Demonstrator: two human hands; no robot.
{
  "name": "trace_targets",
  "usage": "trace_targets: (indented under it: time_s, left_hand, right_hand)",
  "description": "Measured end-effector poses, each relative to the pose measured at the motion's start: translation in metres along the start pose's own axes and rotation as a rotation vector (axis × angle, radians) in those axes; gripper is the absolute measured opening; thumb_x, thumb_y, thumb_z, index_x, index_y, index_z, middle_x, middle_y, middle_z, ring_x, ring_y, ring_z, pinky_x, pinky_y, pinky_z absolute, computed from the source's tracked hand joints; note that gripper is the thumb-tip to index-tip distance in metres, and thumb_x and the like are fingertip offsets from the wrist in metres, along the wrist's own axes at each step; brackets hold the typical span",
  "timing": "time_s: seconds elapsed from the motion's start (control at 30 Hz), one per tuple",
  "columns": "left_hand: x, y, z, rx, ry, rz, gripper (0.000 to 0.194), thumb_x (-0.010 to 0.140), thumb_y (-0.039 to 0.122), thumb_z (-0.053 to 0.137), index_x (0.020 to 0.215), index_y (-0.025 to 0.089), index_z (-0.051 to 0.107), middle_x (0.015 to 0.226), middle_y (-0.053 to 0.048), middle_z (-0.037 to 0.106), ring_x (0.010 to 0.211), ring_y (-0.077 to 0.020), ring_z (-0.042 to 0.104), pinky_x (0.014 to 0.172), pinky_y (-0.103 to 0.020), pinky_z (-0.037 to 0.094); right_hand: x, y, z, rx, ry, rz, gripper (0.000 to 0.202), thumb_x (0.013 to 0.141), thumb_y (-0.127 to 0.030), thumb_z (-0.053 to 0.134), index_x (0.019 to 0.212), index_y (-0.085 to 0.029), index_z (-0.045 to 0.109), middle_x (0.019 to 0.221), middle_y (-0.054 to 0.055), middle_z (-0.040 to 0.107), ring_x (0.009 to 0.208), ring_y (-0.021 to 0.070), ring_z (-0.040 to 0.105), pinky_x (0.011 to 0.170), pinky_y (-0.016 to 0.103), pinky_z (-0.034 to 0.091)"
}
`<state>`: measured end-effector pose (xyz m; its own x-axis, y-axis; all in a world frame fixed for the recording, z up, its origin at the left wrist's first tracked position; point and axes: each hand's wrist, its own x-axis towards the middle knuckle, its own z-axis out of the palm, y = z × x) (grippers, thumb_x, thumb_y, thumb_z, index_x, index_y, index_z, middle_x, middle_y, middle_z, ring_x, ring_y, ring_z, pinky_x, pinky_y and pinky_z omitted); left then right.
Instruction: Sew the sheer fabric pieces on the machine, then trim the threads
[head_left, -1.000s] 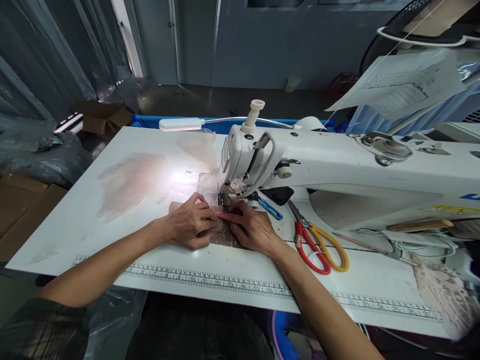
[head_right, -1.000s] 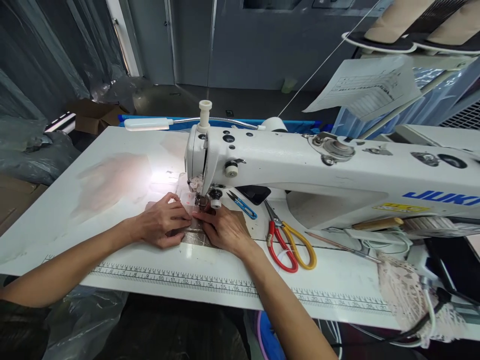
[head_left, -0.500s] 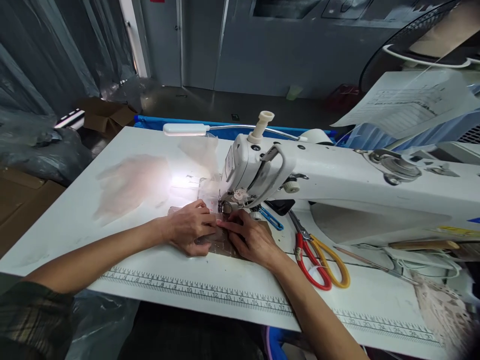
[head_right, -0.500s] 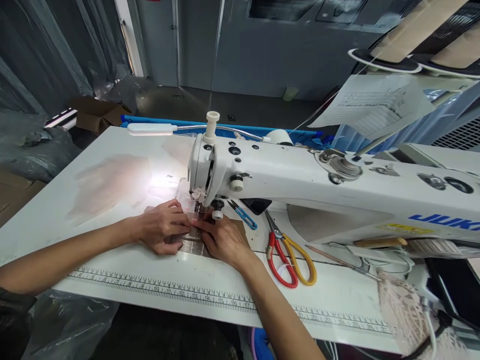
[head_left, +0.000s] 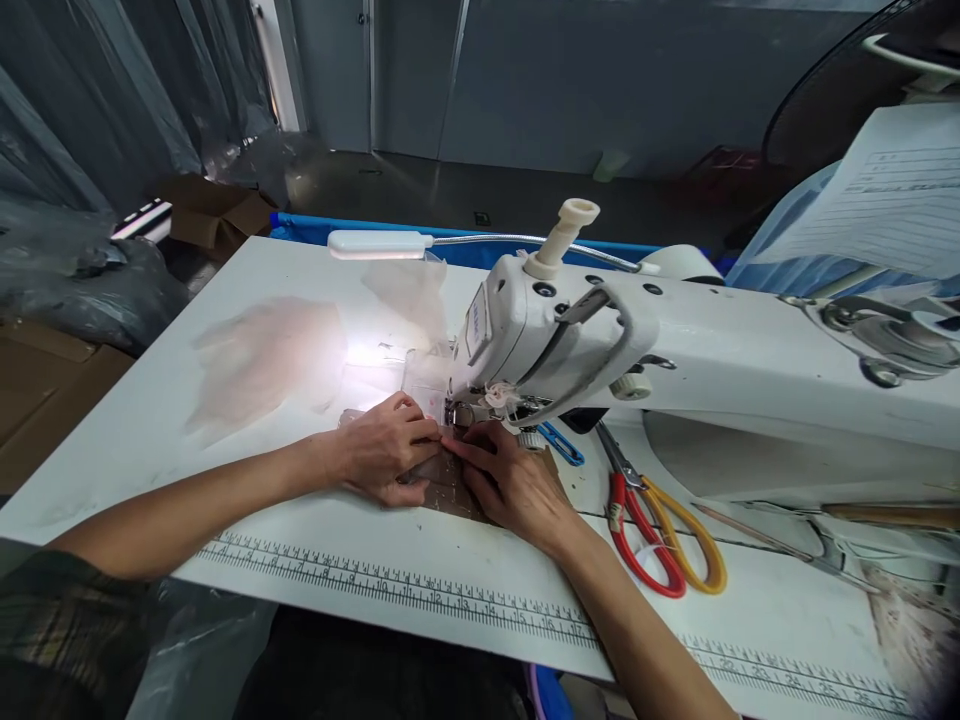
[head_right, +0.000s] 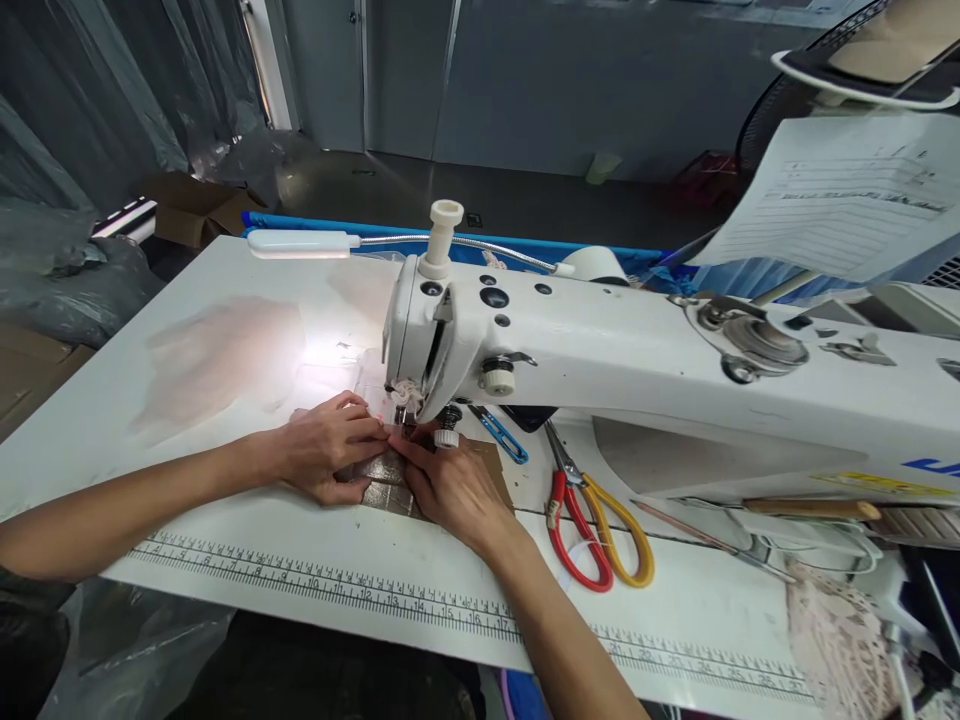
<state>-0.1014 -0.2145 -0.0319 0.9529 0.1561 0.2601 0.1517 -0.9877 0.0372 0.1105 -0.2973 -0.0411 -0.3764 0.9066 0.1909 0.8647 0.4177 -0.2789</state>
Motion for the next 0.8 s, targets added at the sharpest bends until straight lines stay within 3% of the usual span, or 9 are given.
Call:
trace_targets:
  time_s: [0.4,0.8]
  left_hand:
    - [0.001,-0.006,0.002,0.017,-0.008,-0.049,0.038,0.084,0.036,0.049,0.108,0.010,0.063,0.103,-0.011,0.061,0.084,-0.0214,0.051,0.087,-0.041,0.040]
    - [0.005,-0.015,0.001,0.043,-0.056,-0.052,0.041,0.087,0.044,0.045,0.102,0.012,0.065,0.111,-0.013,0.058,0.087,-0.0225,0.053,0.088,-0.041,0.038]
  right_hand:
    - [0.001,-0.005,-0.003,-0.055,0.015,0.015,0.037,0.088,-0.017,0.045,0.119,-0.022,0.066,0.107,0.010,0.065,0.083,0.0192,0.063,0.063,0.028,0.052]
    - [0.006,-0.007,0.003,-0.220,-0.063,0.077,0.040,0.090,-0.021,0.048,0.128,-0.021,0.060,0.108,0.015,0.065,0.082,0.0227,0.065,0.054,0.026,0.050]
